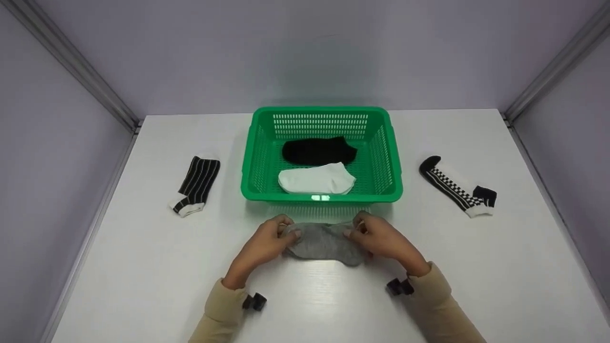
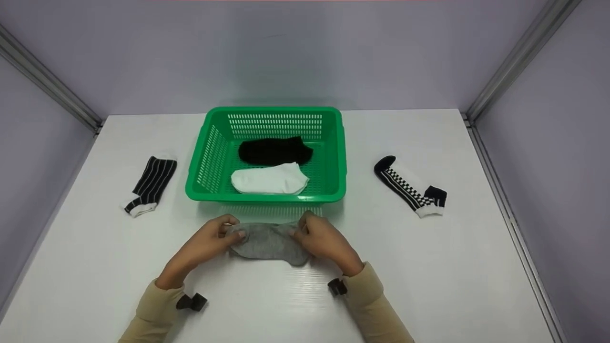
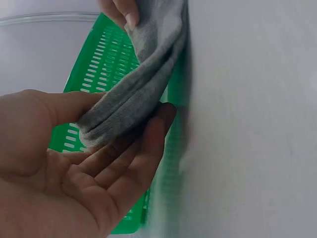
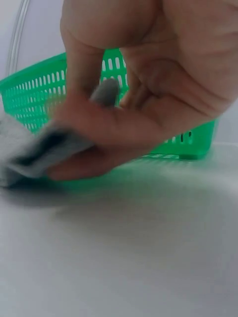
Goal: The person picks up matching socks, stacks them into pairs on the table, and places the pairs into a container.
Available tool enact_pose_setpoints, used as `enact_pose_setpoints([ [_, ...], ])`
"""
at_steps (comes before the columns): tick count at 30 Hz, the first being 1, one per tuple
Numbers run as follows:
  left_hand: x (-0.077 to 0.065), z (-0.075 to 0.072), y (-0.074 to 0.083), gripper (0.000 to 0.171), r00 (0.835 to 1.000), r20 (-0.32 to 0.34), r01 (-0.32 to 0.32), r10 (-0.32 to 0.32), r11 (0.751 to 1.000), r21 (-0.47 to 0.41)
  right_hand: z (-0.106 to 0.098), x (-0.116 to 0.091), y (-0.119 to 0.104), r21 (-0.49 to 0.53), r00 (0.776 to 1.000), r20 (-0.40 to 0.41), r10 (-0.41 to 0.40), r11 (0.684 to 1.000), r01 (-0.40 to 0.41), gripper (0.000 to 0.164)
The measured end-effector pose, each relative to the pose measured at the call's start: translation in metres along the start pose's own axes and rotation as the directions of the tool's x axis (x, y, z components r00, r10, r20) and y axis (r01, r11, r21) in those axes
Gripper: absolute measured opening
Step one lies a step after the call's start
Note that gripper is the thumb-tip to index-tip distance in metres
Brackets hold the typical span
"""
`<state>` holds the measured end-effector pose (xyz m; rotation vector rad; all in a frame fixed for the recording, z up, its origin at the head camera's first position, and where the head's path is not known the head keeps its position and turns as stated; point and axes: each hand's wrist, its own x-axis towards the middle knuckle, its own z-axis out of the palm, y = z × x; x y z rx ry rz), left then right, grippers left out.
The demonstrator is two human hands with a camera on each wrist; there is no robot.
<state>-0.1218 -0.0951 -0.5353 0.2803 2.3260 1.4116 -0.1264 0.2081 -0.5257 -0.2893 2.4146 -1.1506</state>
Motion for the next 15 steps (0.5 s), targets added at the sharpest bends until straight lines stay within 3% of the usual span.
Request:
enact_pose_setpoints([
  [3,0.0,-0.003,0.0,0.032,0.999,0.028,0.026,-0.025,0.998,-0.051,-0.002,-0.001,-0.002,0.027,0.999,0.034,-0.011,1.0,0.01,0.02],
  [7,-0.001,-0.008,0.0,0.04,0.997,0.065,0.036,-0.033,0.999,-0.033,-0.007,-0.004,-0.003,0.032,0.997,0.058,-0.056,0.998,0.054,0.021],
  [11,-0.002,-0.018,0.0,0.037,0.993,0.117,0.019,-0.017,1.0,-0.016,-0.014,-0.008,-0.007,0.049,0.992,0.082,-0.099,0.994,0.095,0.023],
  [15,-0.003,-0.031,0.009,0.034,0.982,0.187,0.034,-0.01,0.992,-0.125,-0.024,-0.015,-0.017,0.136,0.988,0.119,-0.095,0.988,0.078,0.02],
])
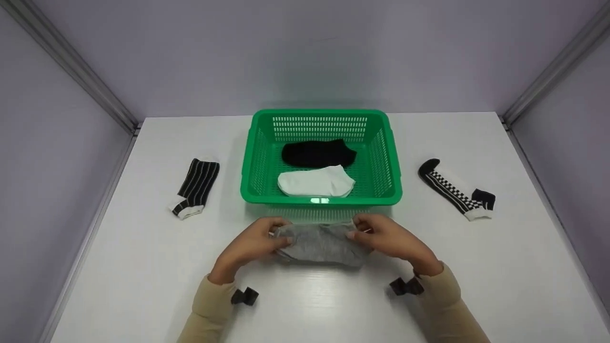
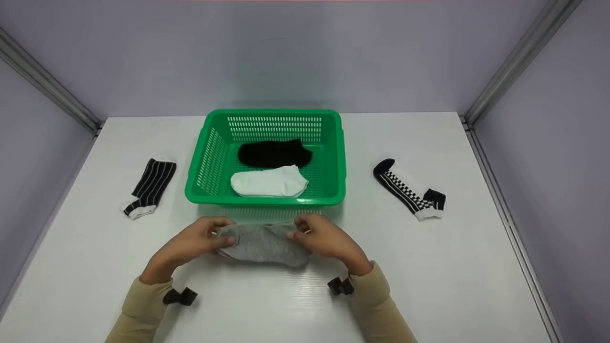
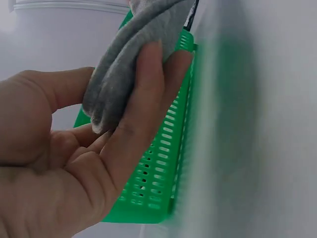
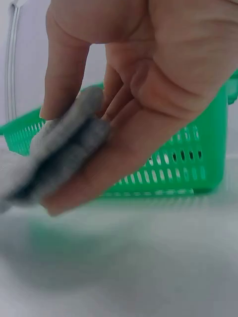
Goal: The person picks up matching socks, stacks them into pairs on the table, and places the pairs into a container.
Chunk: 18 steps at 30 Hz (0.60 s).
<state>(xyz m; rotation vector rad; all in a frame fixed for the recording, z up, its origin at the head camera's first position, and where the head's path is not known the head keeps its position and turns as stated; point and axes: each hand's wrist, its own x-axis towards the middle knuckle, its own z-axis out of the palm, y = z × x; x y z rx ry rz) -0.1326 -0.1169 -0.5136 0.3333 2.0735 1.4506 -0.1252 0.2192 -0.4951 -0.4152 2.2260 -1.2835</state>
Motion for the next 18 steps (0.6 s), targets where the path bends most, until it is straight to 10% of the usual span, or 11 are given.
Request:
enact_pose_setpoints([
  [6,0.003,-0.019,0.033,0.027,0.997,0.052,-0.058,0.064,0.993,-0.107,-0.02,-0.008,-0.023,0.084,0.997,-0.046,-0.061,0.994,0.064,0.026],
  [18,0.04,-0.07,0.078,0.047,0.995,-0.094,-0.05,0.045,0.998,-0.047,-0.057,0.018,-0.066,0.207,0.953,-0.302,0.037,0.978,0.028,0.042],
])
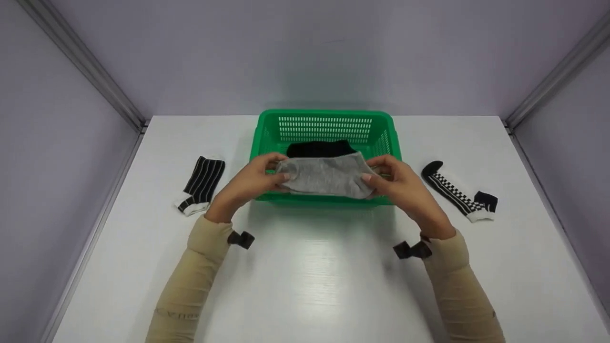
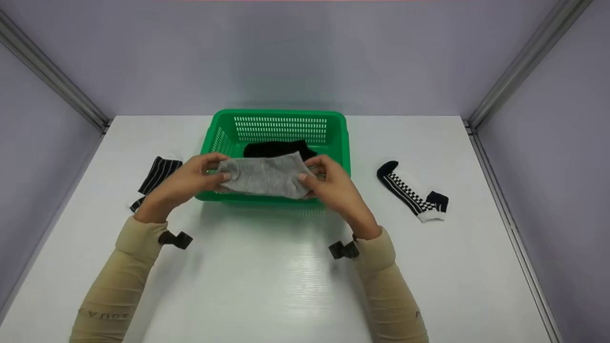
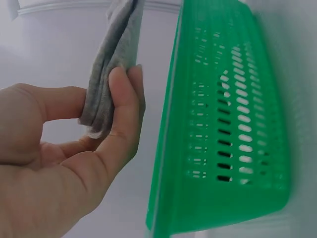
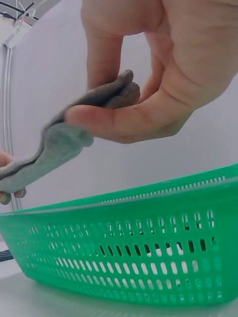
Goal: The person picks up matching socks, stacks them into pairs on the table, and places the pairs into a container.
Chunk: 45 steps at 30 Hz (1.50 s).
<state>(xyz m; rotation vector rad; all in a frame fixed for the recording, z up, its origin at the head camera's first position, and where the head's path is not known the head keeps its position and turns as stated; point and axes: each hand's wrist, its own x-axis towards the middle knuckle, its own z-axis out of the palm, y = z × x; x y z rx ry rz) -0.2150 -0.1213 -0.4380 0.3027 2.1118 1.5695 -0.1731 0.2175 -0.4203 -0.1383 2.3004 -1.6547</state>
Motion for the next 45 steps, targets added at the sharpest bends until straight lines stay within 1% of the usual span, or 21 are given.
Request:
enact_pose_setpoints([
  [3,0.013,-0.01,0.011,0.048,0.999,-0.033,0.011,-0.011,1.0,0.014,-0.007,0.014,-0.006,-0.006,0.999,-0.036,-0.035,0.999,0.035,0.043],
  [7,0.032,-0.023,0.022,0.047,0.998,-0.07,-0.003,0.007,0.998,0.057,-0.017,0.037,-0.013,-0.001,0.994,-0.061,-0.096,0.995,0.096,0.044],
  [9,0.041,-0.031,0.024,0.048,0.997,-0.077,-0.009,0.015,0.997,0.07,-0.021,0.048,-0.015,0.001,0.992,-0.066,-0.109,0.994,0.109,0.044],
  [12,0.052,-0.042,0.022,0.051,0.997,-0.082,-0.002,0.007,0.998,0.062,-0.024,0.064,-0.016,0.005,0.993,-0.068,-0.098,0.995,0.099,0.043],
  [15,0.061,-0.052,0.02,0.053,0.997,-0.079,0.016,-0.016,1.0,-0.002,-0.025,0.081,-0.017,0.028,0.995,-0.057,-0.082,0.996,0.083,0.042],
  [18,0.071,-0.059,0.017,0.054,0.995,-0.086,0.032,-0.042,0.993,-0.115,-0.026,0.099,-0.017,0.042,0.996,-0.05,-0.071,0.996,0.073,0.04],
  [21,0.083,-0.06,0.015,0.057,0.993,-0.108,0.029,-0.054,0.975,-0.219,-0.028,0.115,-0.016,0.068,0.997,-0.062,-0.052,0.996,0.056,0.038],
  [23,0.092,-0.058,0.014,0.059,0.99,-0.125,0.032,-0.067,0.965,-0.261,-0.029,0.125,-0.013,0.091,0.997,-0.071,-0.028,0.995,0.034,0.035],
  [24,0.095,-0.057,0.014,0.06,0.989,-0.133,0.034,-0.072,0.963,-0.266,-0.029,0.129,-0.011,0.104,0.997,-0.073,-0.018,0.994,0.025,0.033],
  [27,0.105,-0.053,0.013,0.063,0.984,-0.157,0.04,-0.081,0.967,-0.25,-0.03,0.141,-0.005,0.125,0.997,-0.077,0.005,0.992,0.005,0.027],
  [31,0.118,-0.046,0.013,0.065,0.982,-0.18,0.011,-0.049,0.979,-0.206,-0.036,0.152,0.003,0.149,0.995,-0.095,0.019,0.989,-0.004,0.021],
  [34,0.126,-0.041,0.011,0.059,0.981,-0.192,0.003,-0.038,0.984,-0.179,-0.04,0.158,0.01,0.147,0.995,-0.087,0.054,0.988,-0.041,0.022],
  [37,0.131,-0.035,0.005,0.044,0.978,-0.202,0.03,-0.057,0.99,-0.134,-0.041,0.161,0.02,0.127,0.993,-0.063,0.102,0.987,-0.093,0.02],
  [39,0.135,-0.031,0.001,0.016,0.976,-0.208,0.057,-0.071,0.996,-0.074,-0.039,0.163,0.026,0.11,0.99,-0.058,0.132,0.986,-0.125,0.017],
  [40,0.137,-0.029,0.0,0.009,0.974,-0.214,0.066,-0.073,0.997,-0.039,-0.037,0.164,0.029,0.096,0.988,-0.064,0.143,0.986,-0.137,0.019],
  [41,0.139,-0.027,-0.001,0.02,0.972,-0.223,0.08,-0.079,0.997,-0.005,-0.034,0.165,0.031,0.082,0.985,-0.076,0.156,0.985,-0.15,0.022],
  [43,0.143,-0.023,-0.002,0.039,0.967,-0.241,0.106,-0.085,0.992,0.075,-0.029,0.167,0.033,0.039,0.98,-0.106,0.167,0.986,-0.163,0.022],
  [45,0.147,-0.018,-0.004,0.046,0.96,-0.26,0.145,-0.107,0.981,0.128,-0.023,0.169,0.035,-0.015,0.975,-0.144,0.171,0.984,-0.175,0.017],
])
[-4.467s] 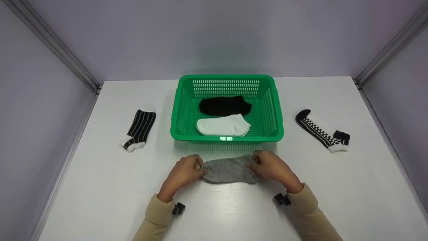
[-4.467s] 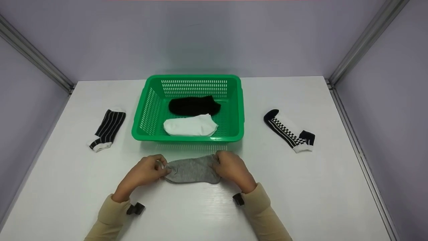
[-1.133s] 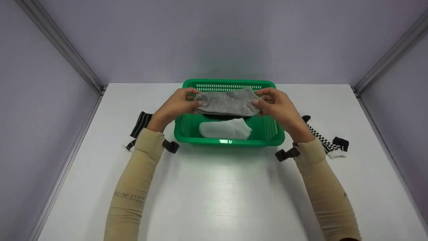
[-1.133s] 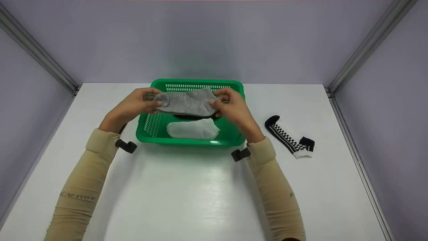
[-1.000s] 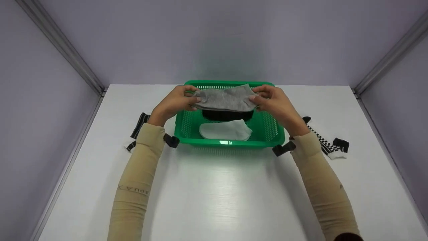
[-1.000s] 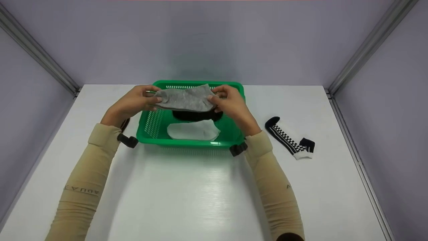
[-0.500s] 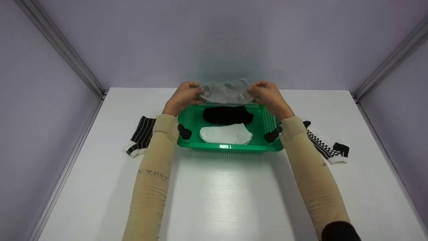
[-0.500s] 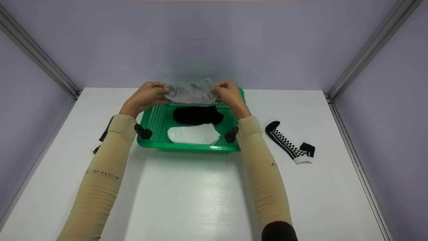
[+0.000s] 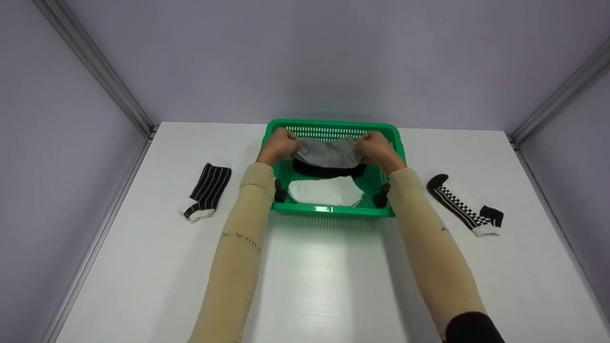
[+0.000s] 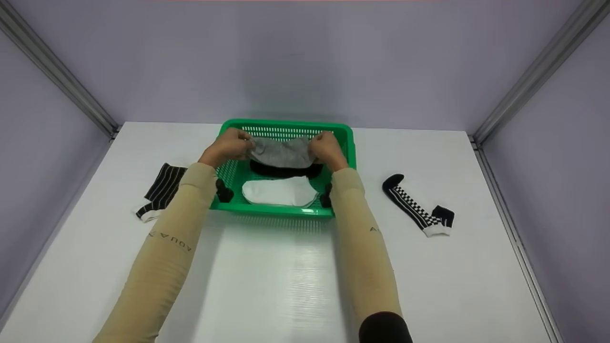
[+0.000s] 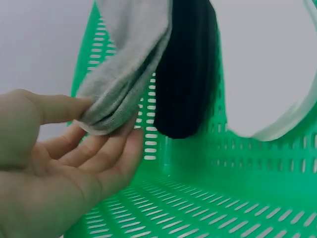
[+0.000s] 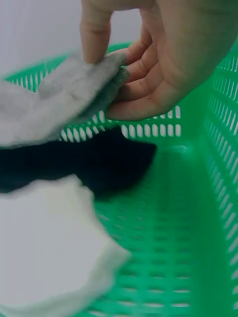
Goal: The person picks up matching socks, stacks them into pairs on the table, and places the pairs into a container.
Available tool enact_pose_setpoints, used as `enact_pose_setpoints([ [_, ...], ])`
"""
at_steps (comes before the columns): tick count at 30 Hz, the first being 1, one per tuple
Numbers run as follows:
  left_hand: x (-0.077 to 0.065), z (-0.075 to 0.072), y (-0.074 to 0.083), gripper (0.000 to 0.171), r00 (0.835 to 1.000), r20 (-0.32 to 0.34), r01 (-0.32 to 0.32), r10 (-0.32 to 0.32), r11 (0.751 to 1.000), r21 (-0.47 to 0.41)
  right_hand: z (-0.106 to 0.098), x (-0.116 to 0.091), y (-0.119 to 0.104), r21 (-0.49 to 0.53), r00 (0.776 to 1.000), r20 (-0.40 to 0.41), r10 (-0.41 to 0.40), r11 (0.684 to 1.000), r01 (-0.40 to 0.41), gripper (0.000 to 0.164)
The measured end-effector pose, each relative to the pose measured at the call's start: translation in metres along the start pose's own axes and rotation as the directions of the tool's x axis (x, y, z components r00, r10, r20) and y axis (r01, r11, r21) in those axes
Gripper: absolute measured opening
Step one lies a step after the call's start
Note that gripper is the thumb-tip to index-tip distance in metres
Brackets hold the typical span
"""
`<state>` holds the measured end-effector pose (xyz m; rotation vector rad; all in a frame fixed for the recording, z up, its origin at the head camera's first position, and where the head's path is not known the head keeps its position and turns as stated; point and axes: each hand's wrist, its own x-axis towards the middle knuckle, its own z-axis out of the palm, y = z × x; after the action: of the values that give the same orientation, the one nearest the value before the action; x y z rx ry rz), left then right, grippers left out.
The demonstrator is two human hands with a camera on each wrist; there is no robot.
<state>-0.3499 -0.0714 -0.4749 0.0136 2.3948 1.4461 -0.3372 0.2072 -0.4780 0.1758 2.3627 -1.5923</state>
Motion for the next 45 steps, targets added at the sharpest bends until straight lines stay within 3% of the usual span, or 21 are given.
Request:
enact_pose_setpoints([
  [3,0.003,0.008,-0.001,0.046,0.998,-0.014,0.06,-0.059,0.997,0.052,0.007,0.001,0.003,-0.097,0.999,-0.048,-0.011,0.995,0.006,0.006],
  [7,0.007,0.017,-0.005,0.045,0.993,-0.032,0.113,-0.11,0.99,0.082,0.013,0.003,0.007,-0.199,0.998,-0.059,-0.001,0.98,-0.01,0.018],
  [12,0.009,0.022,-0.008,0.048,0.991,-0.061,0.128,-0.12,0.979,0.157,0.016,0.004,0.013,-0.24,0.998,-0.037,0.049,0.969,-0.056,0.033],
  [23,0.005,0.029,-0.007,0.032,0.988,-0.08,0.152,-0.132,0.926,0.346,0.021,0.005,0.015,-0.407,0.995,-0.057,0.086,0.908,-0.102,0.036],
  [25,0.002,0.03,-0.002,0.028,0.989,-0.097,0.138,-0.108,0.911,0.388,0.022,0.002,0.012,-0.44,0.996,-0.054,0.066,0.894,-0.083,0.036],
  [29,-0.001,0.032,0.016,0.028,0.99,-0.14,0.054,0.016,0.875,0.481,0.027,-0.004,-0.001,-0.502,0.996,-0.072,-0.045,0.865,0.003,0.036],
  [31,0.001,0.033,0.023,0.036,0.99,-0.111,-0.014,0.081,0.862,0.507,0.031,-0.006,-0.007,-0.519,0.993,-0.064,-0.095,0.853,0.048,0.029],
  [33,0.003,0.036,0.027,0.044,0.993,-0.034,-0.078,0.11,0.861,0.503,0.035,-0.008,-0.012,-0.526,0.995,-0.034,-0.097,0.848,0.064,0.016],
  [34,0.004,0.037,0.026,0.046,0.994,0.006,-0.095,0.106,0.867,0.488,0.036,-0.008,-0.013,-0.534,0.996,-0.015,-0.089,0.843,0.067,0.012],
  [36,0.006,0.039,0.023,0.049,0.995,0.073,-0.09,0.063,0.881,0.464,0.039,-0.008,-0.013,-0.544,0.999,0.024,-0.048,0.837,0.054,0.026],
  [39,0.005,0.041,0.015,0.047,0.994,0.098,-0.001,-0.048,0.894,0.447,0.04,-0.007,-0.011,-0.549,0.998,0.055,0.022,0.836,0.012,0.044],
  [41,0.003,0.04,0.011,0.035,0.99,0.088,0.058,-0.109,0.891,0.449,0.04,-0.006,-0.009,-0.544,0.997,0.06,0.046,0.839,-0.007,0.052],
  [43,-0.001,0.039,0.01,0.007,0.985,0.085,0.095,-0.15,0.884,0.457,0.04,-0.006,-0.008,-0.539,0.995,0.069,0.065,0.842,-0.018,0.056],
  [44,-0.002,0.038,0.01,0.011,0.983,0.089,0.103,-0.163,0.879,0.466,0.039,-0.005,-0.008,-0.543,0.995,0.073,0.071,0.84,-0.02,0.058],
  [45,-0.003,0.037,0.01,0.029,0.981,0.093,0.105,-0.17,0.87,0.482,0.039,-0.006,-0.008,-0.546,0.994,0.08,0.074,0.837,-0.018,0.059],
])
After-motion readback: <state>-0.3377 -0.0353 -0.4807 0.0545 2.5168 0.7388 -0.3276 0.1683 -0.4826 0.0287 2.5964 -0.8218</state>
